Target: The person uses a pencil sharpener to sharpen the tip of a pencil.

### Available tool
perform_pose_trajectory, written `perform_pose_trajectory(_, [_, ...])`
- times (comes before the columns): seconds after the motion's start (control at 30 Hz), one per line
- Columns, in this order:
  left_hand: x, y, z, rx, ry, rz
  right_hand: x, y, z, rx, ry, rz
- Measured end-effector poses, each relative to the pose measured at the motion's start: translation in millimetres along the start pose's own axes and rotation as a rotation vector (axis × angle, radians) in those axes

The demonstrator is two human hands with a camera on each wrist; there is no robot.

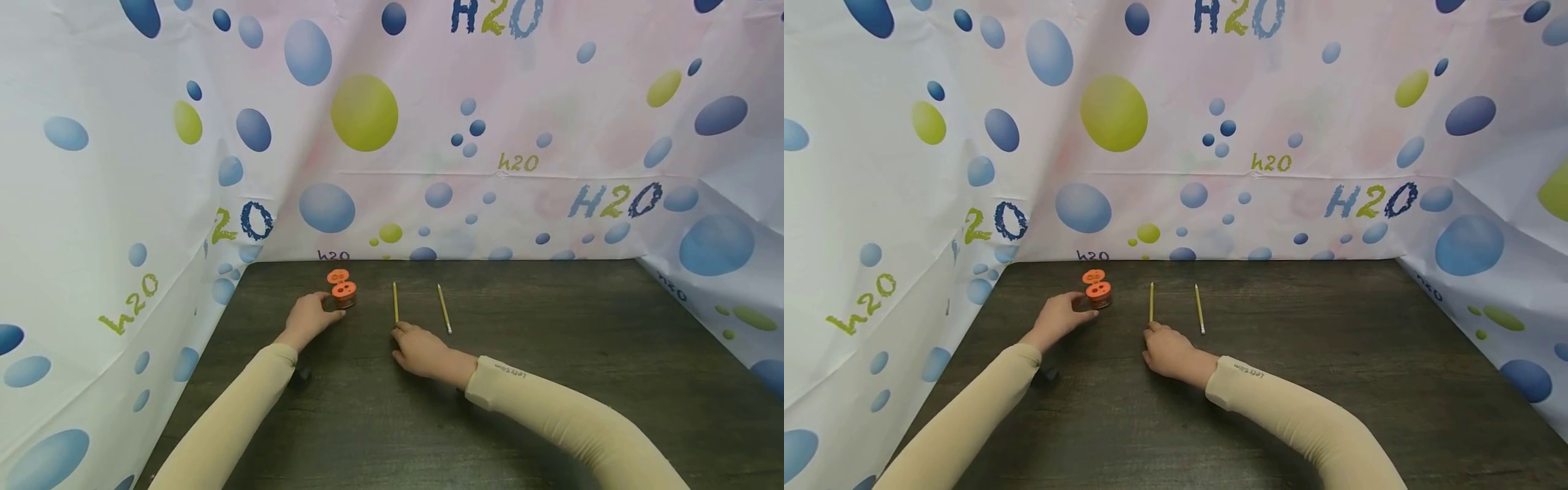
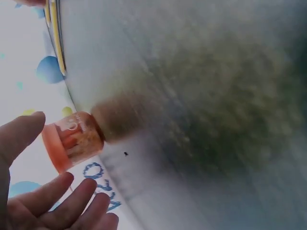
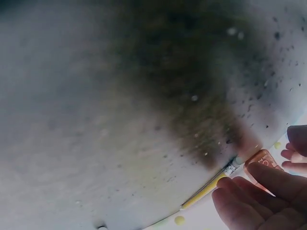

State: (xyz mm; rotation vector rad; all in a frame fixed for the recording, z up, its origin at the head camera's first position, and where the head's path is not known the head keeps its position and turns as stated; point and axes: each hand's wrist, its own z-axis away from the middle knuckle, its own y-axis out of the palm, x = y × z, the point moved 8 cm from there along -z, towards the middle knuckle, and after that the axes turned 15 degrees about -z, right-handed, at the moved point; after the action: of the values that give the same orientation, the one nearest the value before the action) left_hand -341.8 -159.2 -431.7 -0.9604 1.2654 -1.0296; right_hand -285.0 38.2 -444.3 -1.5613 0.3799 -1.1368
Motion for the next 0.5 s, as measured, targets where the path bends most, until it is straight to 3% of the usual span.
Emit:
perform_pose_trajectory(0.3, [-17.0,5.1,24.7,0.001,0.200,-0.175,-7.4,2.5,0.7,0.008,0.026,-0.015])
perform_pose_trajectory(0.5, [-20.0,8.6,33.9,0.001,0.281,-0.272,-10.6,0.1,2.5,-0.003,0.028,-0.035])
